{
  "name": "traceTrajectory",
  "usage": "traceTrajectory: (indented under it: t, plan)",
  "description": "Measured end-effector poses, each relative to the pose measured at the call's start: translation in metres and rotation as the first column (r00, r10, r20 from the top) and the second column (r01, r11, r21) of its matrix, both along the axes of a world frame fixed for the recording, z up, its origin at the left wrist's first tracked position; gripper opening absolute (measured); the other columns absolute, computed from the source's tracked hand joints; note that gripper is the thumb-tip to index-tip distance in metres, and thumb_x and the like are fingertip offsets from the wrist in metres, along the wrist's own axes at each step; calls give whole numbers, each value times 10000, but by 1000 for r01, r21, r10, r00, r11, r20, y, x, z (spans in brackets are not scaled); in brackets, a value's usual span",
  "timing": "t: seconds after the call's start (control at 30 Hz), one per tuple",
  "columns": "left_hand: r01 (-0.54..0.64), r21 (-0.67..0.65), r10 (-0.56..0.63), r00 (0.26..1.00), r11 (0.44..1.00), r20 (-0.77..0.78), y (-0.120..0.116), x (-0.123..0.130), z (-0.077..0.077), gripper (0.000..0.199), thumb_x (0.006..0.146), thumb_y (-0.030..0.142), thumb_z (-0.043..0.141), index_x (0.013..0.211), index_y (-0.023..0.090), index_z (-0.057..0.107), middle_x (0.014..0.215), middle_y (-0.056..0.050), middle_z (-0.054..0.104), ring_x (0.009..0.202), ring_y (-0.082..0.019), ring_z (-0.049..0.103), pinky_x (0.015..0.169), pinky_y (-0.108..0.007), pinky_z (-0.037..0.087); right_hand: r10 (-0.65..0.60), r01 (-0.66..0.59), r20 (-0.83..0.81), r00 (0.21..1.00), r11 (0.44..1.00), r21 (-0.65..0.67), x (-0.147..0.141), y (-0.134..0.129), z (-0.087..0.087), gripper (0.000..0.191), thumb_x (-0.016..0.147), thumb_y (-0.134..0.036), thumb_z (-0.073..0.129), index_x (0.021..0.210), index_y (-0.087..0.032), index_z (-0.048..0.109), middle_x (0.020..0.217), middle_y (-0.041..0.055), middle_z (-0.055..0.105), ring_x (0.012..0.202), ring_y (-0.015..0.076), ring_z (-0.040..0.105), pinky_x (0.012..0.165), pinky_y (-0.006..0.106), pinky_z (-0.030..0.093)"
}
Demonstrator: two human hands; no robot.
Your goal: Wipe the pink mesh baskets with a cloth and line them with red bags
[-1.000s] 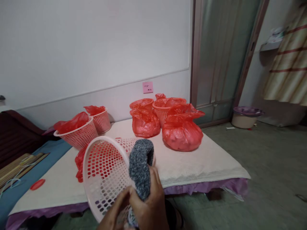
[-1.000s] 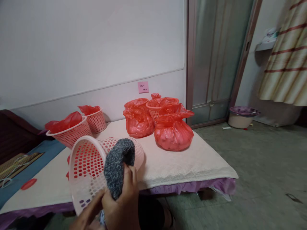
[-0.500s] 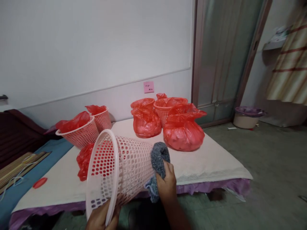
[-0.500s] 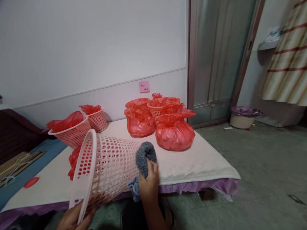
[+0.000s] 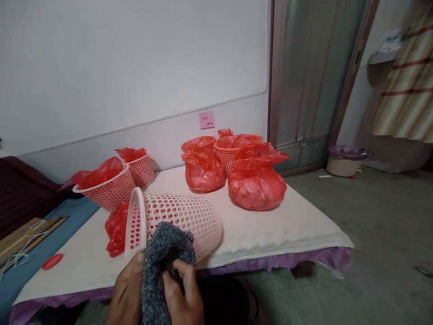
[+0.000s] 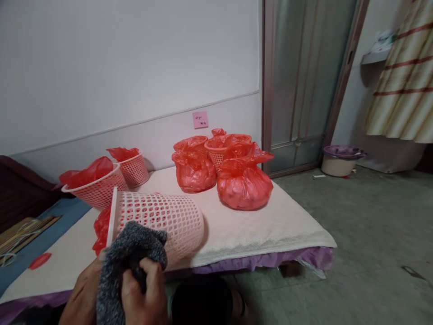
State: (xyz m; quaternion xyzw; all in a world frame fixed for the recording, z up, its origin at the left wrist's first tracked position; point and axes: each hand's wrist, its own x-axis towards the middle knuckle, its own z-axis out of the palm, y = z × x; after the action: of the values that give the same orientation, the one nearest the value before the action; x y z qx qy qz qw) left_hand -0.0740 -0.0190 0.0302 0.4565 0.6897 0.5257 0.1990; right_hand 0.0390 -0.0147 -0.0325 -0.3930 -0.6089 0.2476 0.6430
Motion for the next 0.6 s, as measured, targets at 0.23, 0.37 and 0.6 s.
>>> traceTrajectory:
  t: [0.23, 0.37, 0.6]
  plan:
    - [-148, -78, 160, 969, 986, 187, 6, 36, 36, 521, 761, 665, 573, 1040, 235, 667, 1077, -26, 737, 1212, -291, 560, 932, -309, 527, -201, 199, 67, 977, 979, 32, 55, 57, -29, 643, 646, -46, 477, 1261, -211, 561, 1145, 115, 549, 1119, 270, 559, 950, 447, 477]
    - [-171, -95, 190, 945, 981, 265, 7, 49, 50, 503, 847, 586, 512, 1136, 193, 633, 1189, -81, 695, 1166, -285, 601, 980, -364, 500, -351, 346, 20, 936, 911, -225, 81, 89, -56, 482, 685, -156, 514, 1155, -158, 615, 1041, 131, 597, 1056, 319, 585, 930, 513, 474]
    - [-69, -78, 97, 880, 995, 465, 28, 51, 54, 392, 865, 479, 553, 1065, 179, 706, 988, -87, 758, 1063, -269, 668, 1034, -403, 446, -100, 92, -74, 992, 990, -110, 35, 31, -17, 543, 705, -75, 518, 1228, -216, 564, 1122, 85, 627, 1079, 235, 625, 938, 355, 508]
